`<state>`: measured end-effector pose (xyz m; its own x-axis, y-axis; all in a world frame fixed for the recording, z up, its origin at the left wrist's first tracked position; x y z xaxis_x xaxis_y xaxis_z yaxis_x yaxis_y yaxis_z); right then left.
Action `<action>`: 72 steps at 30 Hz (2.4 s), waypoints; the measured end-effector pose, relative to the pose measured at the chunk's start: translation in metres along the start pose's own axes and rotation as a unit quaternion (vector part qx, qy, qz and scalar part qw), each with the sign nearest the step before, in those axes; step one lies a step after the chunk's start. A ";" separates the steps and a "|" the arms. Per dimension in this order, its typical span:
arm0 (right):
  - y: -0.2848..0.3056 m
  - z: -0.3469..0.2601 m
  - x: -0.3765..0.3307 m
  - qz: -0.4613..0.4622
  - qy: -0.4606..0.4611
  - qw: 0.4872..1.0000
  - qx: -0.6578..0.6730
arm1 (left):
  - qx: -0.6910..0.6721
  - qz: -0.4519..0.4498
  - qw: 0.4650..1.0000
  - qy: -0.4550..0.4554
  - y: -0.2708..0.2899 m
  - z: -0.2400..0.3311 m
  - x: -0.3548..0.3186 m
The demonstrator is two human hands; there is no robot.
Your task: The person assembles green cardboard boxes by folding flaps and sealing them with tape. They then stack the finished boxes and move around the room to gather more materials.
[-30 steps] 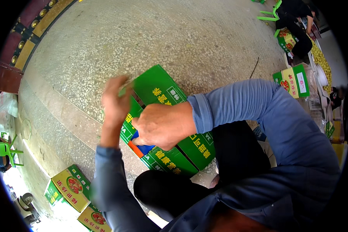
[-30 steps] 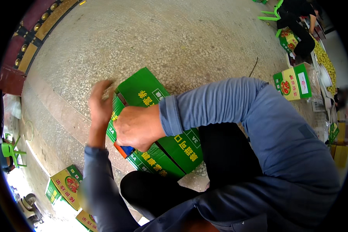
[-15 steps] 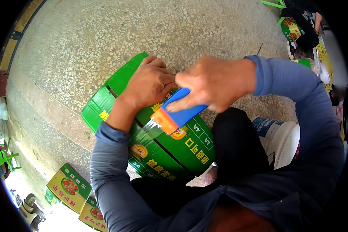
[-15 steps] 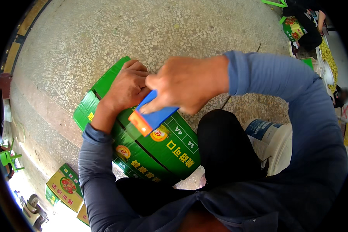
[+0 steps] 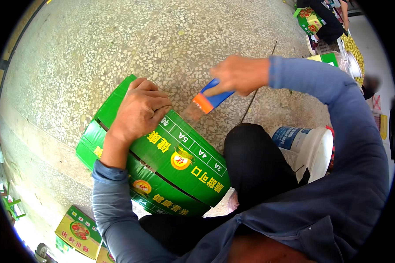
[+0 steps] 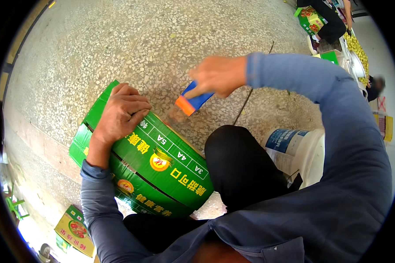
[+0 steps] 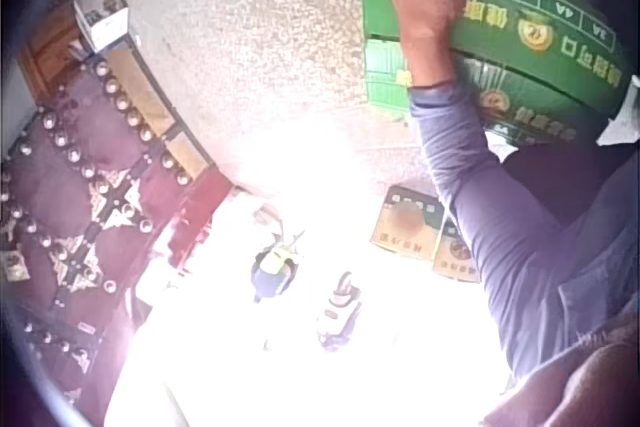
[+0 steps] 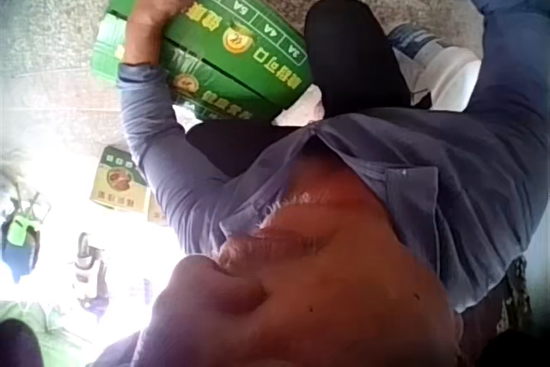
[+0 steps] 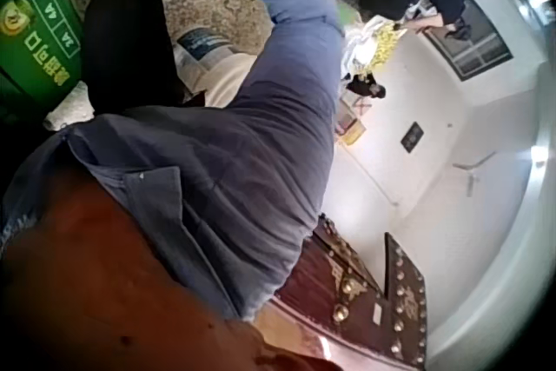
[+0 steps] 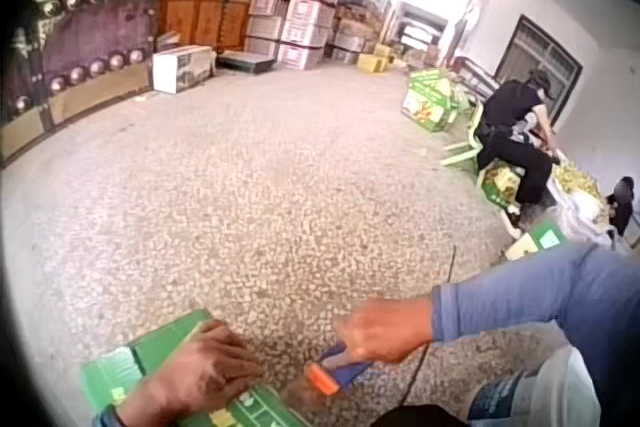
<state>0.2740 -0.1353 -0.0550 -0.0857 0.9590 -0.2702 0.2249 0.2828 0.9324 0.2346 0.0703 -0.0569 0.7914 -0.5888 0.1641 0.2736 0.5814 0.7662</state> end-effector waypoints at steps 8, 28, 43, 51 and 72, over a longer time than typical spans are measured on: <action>-0.071 -0.034 0.061 0.019 -0.099 0.995 0.014 | 0.015 0.026 0.999 0.011 0.002 0.003 -0.005; 0.108 -0.164 0.087 0.400 -0.059 0.913 0.049 | 0.252 0.300 0.797 0.459 0.029 0.018 -0.269; 0.099 -0.212 0.208 0.331 0.052 0.941 0.047 | -0.352 0.546 0.654 0.388 0.031 -0.014 -0.329; 0.101 -0.214 0.211 0.327 0.053 0.942 0.058 | -0.665 0.389 0.529 0.355 0.018 0.069 -0.314; 0.132 -0.273 0.292 0.129 0.094 0.986 -0.057 | -0.279 0.534 0.576 0.552 0.006 -0.016 -0.532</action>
<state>0.0139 0.1770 0.0544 -0.2202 0.9753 0.0188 0.1539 0.0157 0.9880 -0.1762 0.3955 -0.1496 0.4523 0.8096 -0.3741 -0.8028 0.5523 0.2247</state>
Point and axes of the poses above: each hand's wrist, its own x-axis towards the middle knuckle, its own y-axis out of the back of the hand, z = x × y, the point moved 6 cm from there along x, towards the middle knuckle, and after that the axes turned 8 degrees about y, right-handed, at the moved point
